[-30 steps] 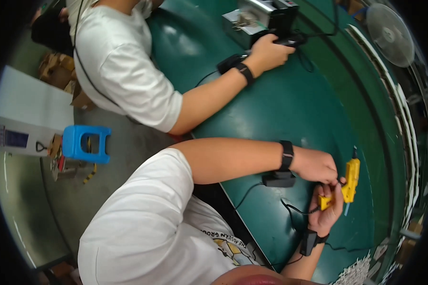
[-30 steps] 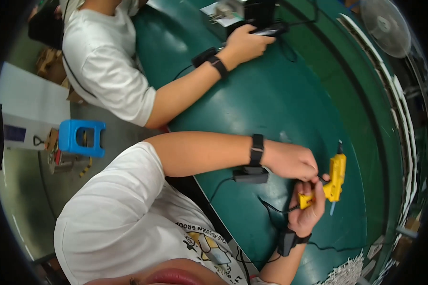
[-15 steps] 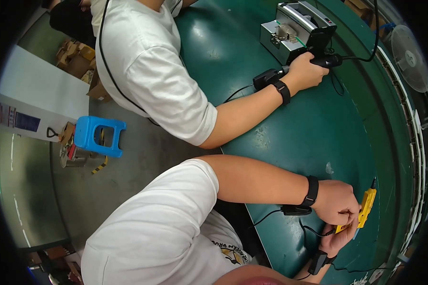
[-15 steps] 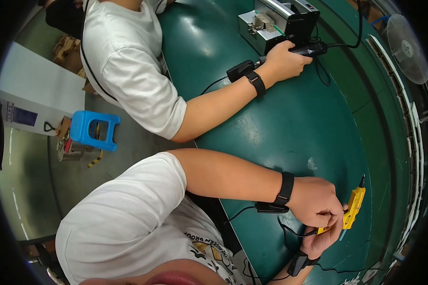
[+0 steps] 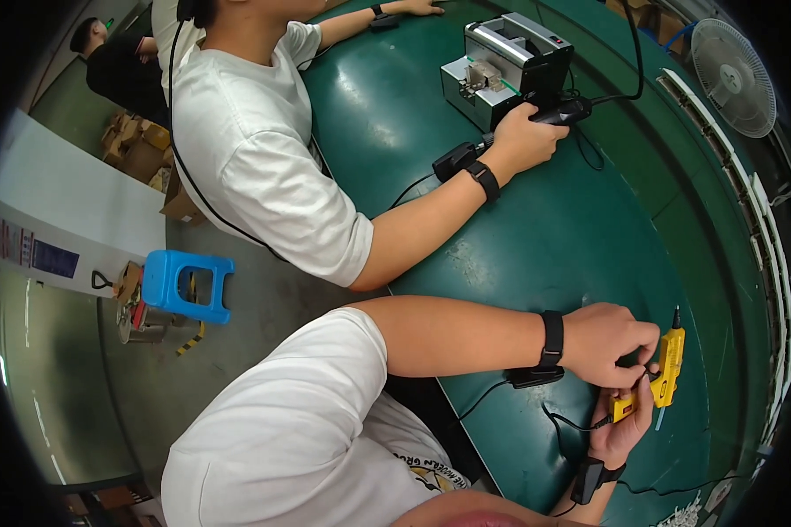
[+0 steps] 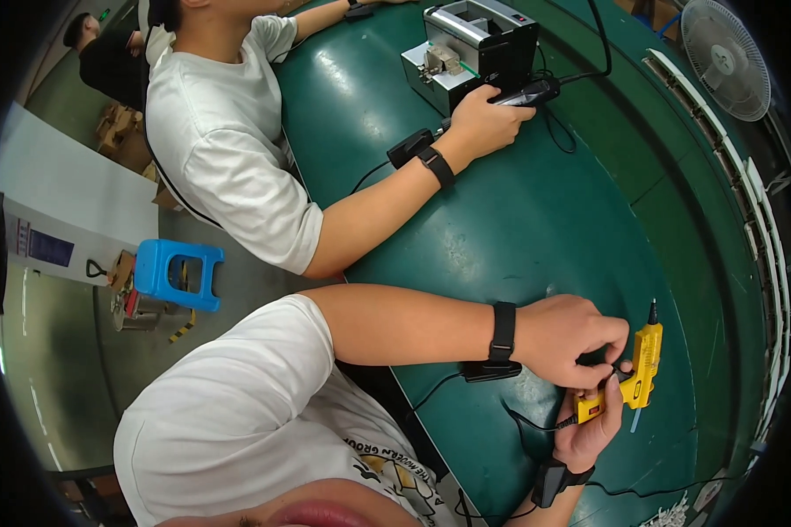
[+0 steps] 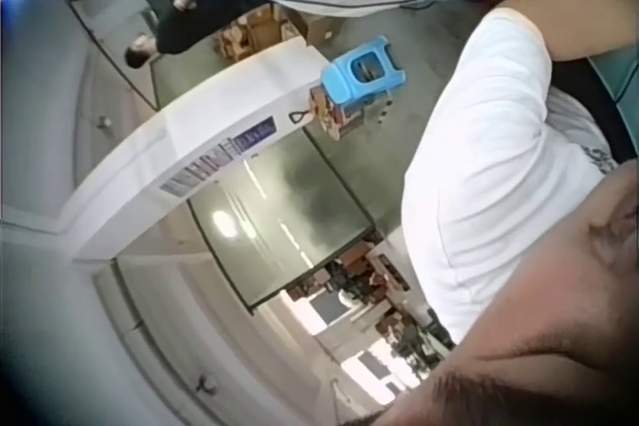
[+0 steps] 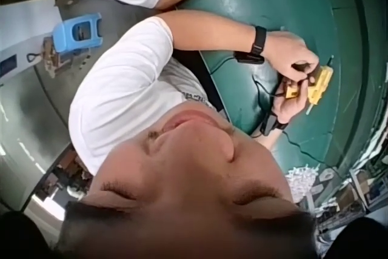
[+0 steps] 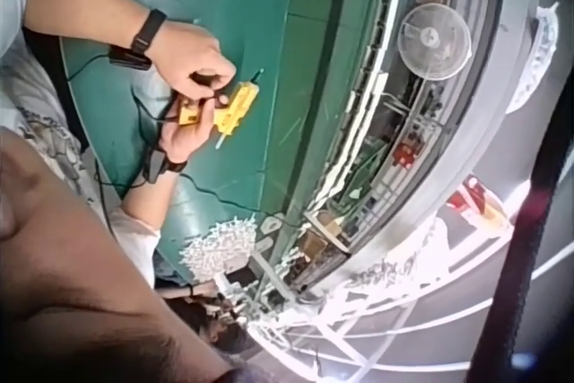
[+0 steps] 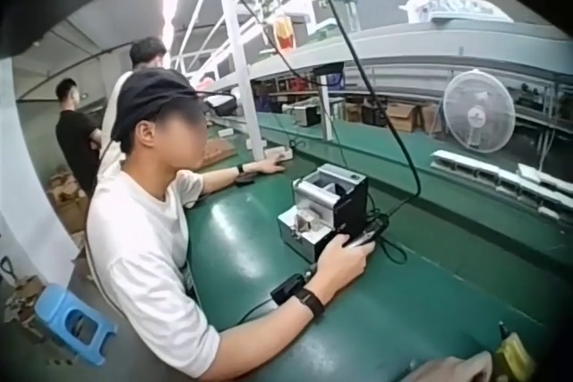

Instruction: Applying hot glue to small plastic components and organizing them in a tray at an assembly station.

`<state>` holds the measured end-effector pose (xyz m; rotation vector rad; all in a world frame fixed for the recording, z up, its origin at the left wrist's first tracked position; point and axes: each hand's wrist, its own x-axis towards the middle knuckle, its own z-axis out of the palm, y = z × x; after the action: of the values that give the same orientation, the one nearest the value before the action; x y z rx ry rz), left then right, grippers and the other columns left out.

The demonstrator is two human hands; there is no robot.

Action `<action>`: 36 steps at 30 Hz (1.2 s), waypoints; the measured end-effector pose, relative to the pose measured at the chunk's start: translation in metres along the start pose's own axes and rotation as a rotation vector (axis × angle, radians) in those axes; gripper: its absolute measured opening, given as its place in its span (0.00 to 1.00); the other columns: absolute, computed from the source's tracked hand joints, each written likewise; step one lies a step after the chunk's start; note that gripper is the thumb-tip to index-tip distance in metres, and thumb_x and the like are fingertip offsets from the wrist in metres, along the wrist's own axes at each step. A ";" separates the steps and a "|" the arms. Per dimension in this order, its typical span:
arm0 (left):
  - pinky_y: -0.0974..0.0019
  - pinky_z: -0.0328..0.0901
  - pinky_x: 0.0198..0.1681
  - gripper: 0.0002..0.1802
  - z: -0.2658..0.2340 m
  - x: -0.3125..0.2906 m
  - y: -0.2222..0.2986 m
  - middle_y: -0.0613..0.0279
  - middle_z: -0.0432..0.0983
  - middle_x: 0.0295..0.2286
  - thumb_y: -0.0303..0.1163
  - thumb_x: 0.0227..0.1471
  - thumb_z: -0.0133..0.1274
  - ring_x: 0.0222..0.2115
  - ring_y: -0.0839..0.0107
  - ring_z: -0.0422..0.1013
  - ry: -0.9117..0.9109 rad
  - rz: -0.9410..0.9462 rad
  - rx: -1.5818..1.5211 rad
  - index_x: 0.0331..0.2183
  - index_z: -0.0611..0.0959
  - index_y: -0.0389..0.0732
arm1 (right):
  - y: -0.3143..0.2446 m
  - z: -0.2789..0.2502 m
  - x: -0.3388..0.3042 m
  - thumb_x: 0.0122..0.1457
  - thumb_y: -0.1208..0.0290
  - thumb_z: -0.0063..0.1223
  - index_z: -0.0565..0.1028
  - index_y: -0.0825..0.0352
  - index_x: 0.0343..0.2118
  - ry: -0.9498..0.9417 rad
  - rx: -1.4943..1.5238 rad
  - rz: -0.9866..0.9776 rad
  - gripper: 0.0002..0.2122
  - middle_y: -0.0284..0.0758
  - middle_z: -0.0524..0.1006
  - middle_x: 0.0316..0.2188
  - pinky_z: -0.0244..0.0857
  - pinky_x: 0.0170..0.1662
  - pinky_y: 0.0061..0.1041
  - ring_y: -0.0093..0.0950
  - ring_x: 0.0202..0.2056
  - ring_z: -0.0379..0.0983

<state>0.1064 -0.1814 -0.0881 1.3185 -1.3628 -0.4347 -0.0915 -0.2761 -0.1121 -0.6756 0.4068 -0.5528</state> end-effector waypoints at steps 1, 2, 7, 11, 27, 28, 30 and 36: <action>0.54 0.62 0.21 0.10 -0.002 0.000 -0.002 0.64 0.74 0.14 0.39 0.54 0.61 0.16 0.58 0.72 -0.006 0.003 0.004 0.29 0.81 0.44 | 0.003 0.007 0.000 0.73 0.69 0.52 0.73 0.63 0.58 0.024 0.002 -0.012 0.13 0.32 0.80 0.45 0.73 0.46 0.24 0.21 0.39 0.77; 0.54 0.61 0.21 0.11 -0.004 0.001 -0.004 0.63 0.73 0.14 0.40 0.55 0.61 0.16 0.58 0.72 -0.056 -0.026 0.017 0.30 0.81 0.43 | 0.006 0.013 0.000 0.73 0.70 0.52 0.74 0.62 0.57 0.048 0.004 -0.025 0.13 0.32 0.80 0.43 0.72 0.44 0.24 0.20 0.37 0.75; 0.54 0.60 0.21 0.12 -0.003 -0.001 -0.001 0.63 0.74 0.14 0.41 0.60 0.59 0.15 0.58 0.72 -0.170 -0.113 0.008 0.34 0.79 0.43 | 0.006 0.019 -0.003 0.72 0.72 0.53 0.74 0.62 0.56 0.070 0.029 -0.030 0.12 0.31 0.79 0.41 0.70 0.41 0.23 0.19 0.33 0.73; 0.55 0.61 0.21 0.12 -0.004 0.001 -0.004 0.61 0.76 0.15 0.40 0.61 0.58 0.16 0.58 0.73 -0.137 -0.094 -0.029 0.34 0.79 0.42 | 0.007 0.022 0.003 0.72 0.72 0.53 0.74 0.63 0.55 0.049 0.047 -0.040 0.11 0.31 0.79 0.40 0.70 0.41 0.23 0.19 0.33 0.72; 0.58 0.64 0.22 0.13 -0.004 0.002 -0.004 0.60 0.79 0.17 0.40 0.62 0.58 0.18 0.60 0.76 -0.156 -0.103 0.004 0.31 0.79 0.40 | 0.004 0.027 0.002 0.69 0.74 0.54 0.71 0.61 0.53 0.064 0.061 -0.034 0.11 0.31 0.76 0.37 0.67 0.38 0.23 0.19 0.30 0.68; 0.58 0.64 0.22 0.14 -0.003 0.002 -0.005 0.59 0.79 0.17 0.40 0.62 0.58 0.18 0.60 0.76 -0.157 -0.100 0.004 0.31 0.79 0.40 | 0.004 0.028 0.002 0.69 0.74 0.54 0.71 0.61 0.53 0.064 0.061 -0.034 0.11 0.31 0.76 0.37 0.67 0.38 0.23 0.19 0.30 0.68; 0.58 0.64 0.22 0.14 -0.003 0.000 -0.005 0.59 0.80 0.17 0.40 0.62 0.58 0.18 0.60 0.76 -0.156 -0.112 0.000 0.30 0.78 0.40 | 0.005 0.028 0.001 0.69 0.74 0.54 0.72 0.61 0.53 0.073 0.061 -0.030 0.11 0.31 0.76 0.37 0.66 0.37 0.23 0.19 0.29 0.67; 0.58 0.64 0.22 0.16 -0.004 0.001 -0.002 0.59 0.79 0.17 0.40 0.61 0.59 0.18 0.60 0.76 -0.146 -0.135 -0.014 0.28 0.77 0.39 | 0.005 0.024 0.002 0.71 0.74 0.52 0.73 0.62 0.54 0.056 0.071 -0.031 0.11 0.32 0.78 0.38 0.65 0.37 0.22 0.19 0.29 0.68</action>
<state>0.1114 -0.1812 -0.0877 1.3940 -1.3922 -0.6425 -0.0756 -0.2627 -0.0986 -0.5996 0.4279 -0.6136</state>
